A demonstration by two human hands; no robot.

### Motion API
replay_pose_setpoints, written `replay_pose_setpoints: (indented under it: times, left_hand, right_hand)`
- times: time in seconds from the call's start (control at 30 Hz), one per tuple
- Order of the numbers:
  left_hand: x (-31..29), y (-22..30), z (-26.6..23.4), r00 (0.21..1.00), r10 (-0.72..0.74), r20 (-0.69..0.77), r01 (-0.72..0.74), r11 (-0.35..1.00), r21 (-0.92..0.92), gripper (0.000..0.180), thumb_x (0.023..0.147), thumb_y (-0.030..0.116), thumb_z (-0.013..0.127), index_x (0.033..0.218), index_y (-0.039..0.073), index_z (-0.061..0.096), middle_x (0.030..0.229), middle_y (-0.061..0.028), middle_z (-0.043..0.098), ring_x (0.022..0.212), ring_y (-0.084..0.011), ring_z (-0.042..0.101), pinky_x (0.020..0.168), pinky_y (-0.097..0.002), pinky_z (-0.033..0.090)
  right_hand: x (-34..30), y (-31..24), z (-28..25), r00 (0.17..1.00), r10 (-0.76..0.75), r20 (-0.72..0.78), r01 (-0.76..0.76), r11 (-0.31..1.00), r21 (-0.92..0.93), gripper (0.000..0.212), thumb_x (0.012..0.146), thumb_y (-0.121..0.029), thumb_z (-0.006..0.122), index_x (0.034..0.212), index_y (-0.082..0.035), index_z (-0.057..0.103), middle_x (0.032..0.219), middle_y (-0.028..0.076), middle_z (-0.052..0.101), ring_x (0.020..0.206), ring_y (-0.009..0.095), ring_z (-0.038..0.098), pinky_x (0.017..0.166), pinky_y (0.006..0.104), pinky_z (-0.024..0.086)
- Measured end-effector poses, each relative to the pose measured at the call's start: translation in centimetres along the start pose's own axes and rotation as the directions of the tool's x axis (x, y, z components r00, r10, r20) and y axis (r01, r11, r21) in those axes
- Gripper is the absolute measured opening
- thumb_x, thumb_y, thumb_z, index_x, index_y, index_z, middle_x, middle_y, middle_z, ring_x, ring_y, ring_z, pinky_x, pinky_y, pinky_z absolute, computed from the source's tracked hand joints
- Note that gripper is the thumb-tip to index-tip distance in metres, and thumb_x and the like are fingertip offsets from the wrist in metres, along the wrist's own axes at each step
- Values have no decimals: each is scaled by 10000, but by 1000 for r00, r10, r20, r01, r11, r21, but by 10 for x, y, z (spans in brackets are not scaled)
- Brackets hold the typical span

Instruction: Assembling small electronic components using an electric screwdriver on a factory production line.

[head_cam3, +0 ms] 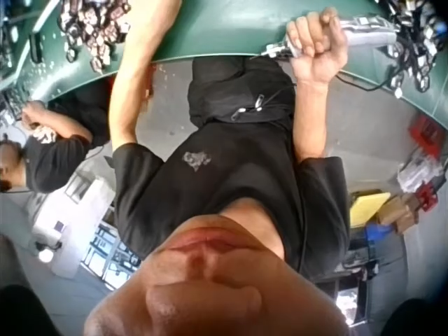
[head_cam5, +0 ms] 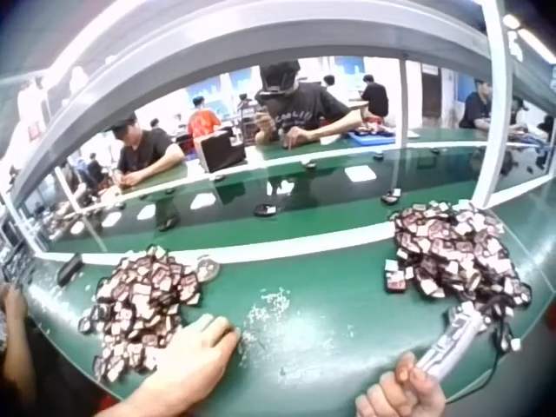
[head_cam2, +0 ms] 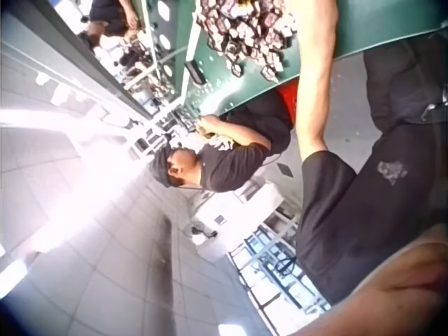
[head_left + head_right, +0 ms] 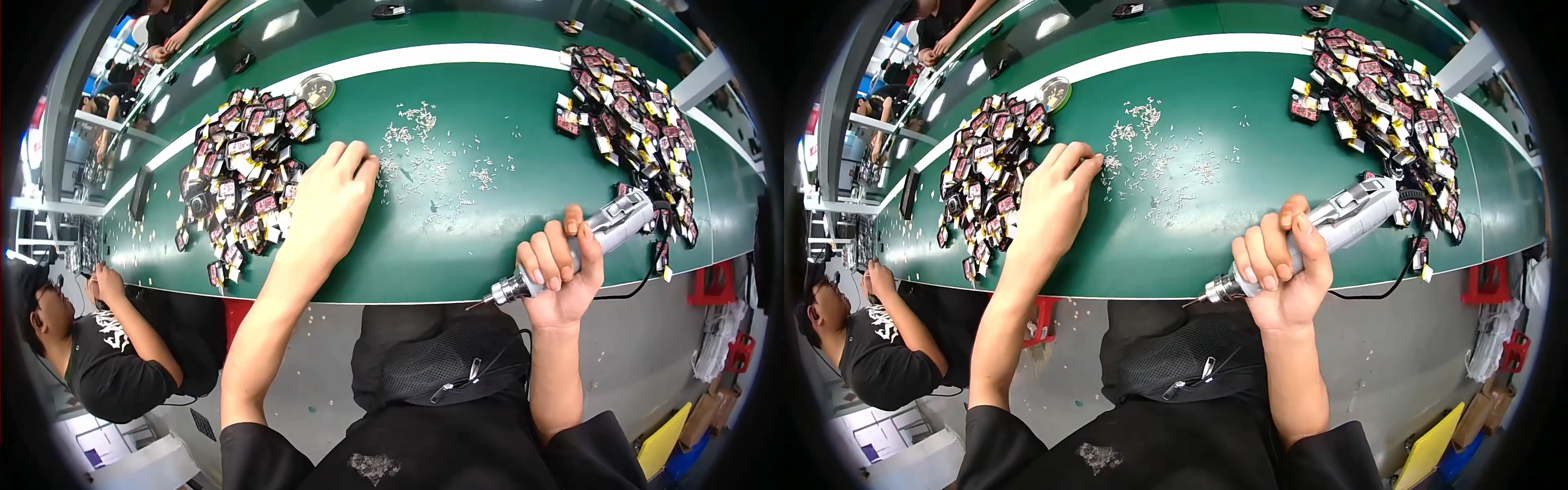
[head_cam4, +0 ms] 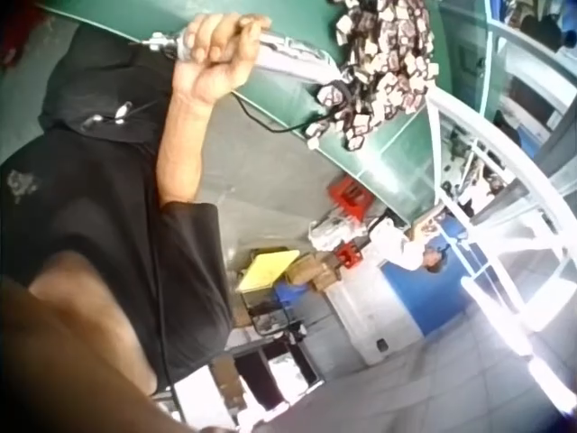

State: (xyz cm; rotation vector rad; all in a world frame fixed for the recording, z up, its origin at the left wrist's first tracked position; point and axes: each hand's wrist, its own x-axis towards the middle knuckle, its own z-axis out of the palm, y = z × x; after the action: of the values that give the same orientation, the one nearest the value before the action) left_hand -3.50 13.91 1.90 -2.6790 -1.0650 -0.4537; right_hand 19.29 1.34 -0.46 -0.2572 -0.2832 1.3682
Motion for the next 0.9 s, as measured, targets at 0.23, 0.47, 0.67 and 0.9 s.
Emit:
replay_pose_setpoints:
  times: [0.23, 0.47, 0.67, 0.9]
  left_hand:
    - [2, -7, 3, 999, -9, -39, 7, 998, -55, 114, 773, -18, 588, 838, -2, 495, 794, -111, 504, 739, -271, 527, 648, -370, 450]
    - [-44, 57, -36, 961, -276, 12, 219, 735, -641, 117, 788, -78, 552, 834, -25, 458, 776, -151, 491, 693, -301, 499, 633, -371, 420]
    - [-68, 96, -52, 842, -497, 210, 235, -14, -972, 93, 899, 44, 535, 845, -25, 505, 795, -108, 549, 676, -124, 508, 600, -239, 416]
    - [-78, 104, -39, 824, -509, 248, 36, -390, -920, 111, 892, 46, 565, 844, -55, 562, 817, -127, 574, 672, -127, 530, 597, -233, 437]
  right_hand:
    - [0, 0, 3, 999, 14, 34, -15, 1000, 16, 114, 930, -175, 450, 877, -75, 469, 494, -35, 333, 404, 82, 336, 477, 262, 357]
    - [-8, -4, 8, 999, -3, -53, 3, 1000, 7, 113, 922, -176, 458, 863, -79, 460, 485, -31, 331, 399, 87, 342, 480, 266, 361]
    - [-7, 2, 53, 990, -100, 99, 95, 994, 55, 133, 940, -198, 421, 873, -84, 431, 502, -29, 344, 407, 90, 354, 498, 271, 370]
    - [6, 17, 76, 940, -113, 321, 126, 992, -20, 160, 943, -209, 461, 910, -55, 491, 510, -35, 367, 432, 72, 362, 508, 247, 344]
